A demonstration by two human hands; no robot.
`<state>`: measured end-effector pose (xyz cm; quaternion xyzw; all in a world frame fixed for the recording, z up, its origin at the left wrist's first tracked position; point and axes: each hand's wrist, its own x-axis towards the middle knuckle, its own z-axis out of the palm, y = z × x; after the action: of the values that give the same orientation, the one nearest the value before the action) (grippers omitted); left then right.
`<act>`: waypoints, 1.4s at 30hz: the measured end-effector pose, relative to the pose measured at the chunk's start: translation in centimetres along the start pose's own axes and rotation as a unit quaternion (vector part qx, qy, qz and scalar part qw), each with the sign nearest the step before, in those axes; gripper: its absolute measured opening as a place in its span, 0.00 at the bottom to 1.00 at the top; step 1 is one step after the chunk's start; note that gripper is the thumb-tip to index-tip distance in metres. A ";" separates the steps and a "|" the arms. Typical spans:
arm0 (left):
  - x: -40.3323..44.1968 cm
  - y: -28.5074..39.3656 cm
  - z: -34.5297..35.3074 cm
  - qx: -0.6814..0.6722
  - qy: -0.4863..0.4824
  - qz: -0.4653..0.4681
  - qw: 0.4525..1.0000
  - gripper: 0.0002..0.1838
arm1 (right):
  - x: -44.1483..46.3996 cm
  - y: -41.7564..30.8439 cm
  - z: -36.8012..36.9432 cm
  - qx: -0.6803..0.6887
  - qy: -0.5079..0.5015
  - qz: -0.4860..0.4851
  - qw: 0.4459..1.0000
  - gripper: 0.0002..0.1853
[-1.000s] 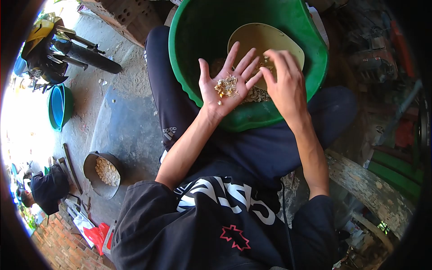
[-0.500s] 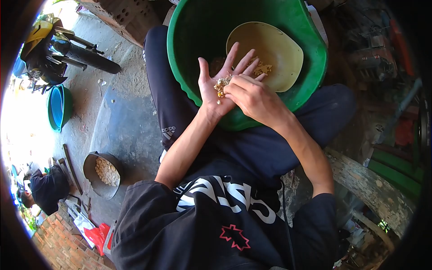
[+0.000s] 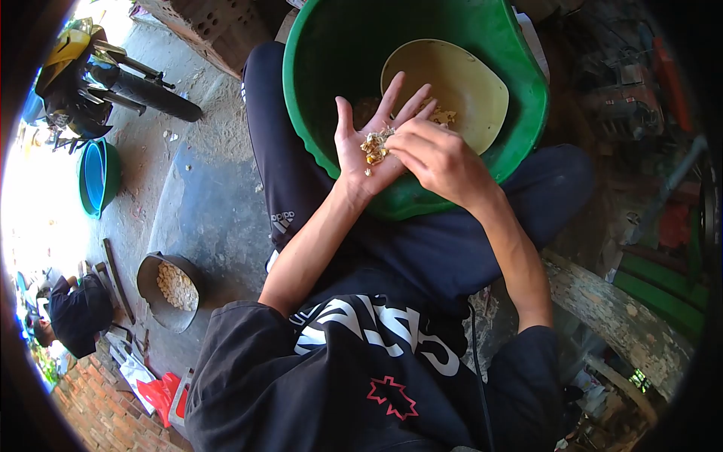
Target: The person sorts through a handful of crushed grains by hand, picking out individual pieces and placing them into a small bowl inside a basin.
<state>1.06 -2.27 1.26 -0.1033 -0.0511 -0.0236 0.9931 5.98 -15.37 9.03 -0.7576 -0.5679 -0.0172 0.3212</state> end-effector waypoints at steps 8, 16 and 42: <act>0.0 -0.1 0.1 0.025 0.001 0.005 1.000 0.54 | -0.4 0.2 1.6 -0.099 -0.071 -0.063 0.991 0.09; 0.0 -0.3 0.1 0.021 0.002 -0.003 1.000 0.55 | -0.3 -0.4 1.7 -0.169 -0.060 -0.076 0.981 0.10; 0.1 -0.2 -0.2 0.042 0.006 0.040 0.998 0.54 | -0.3 -0.1 2.8 -0.017 -0.023 -0.042 0.999 0.12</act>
<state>1.21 -2.51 1.15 -0.0629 -0.0419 0.0172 0.9970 4.81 -14.24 6.78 -0.7387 -0.6063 -0.0228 0.2937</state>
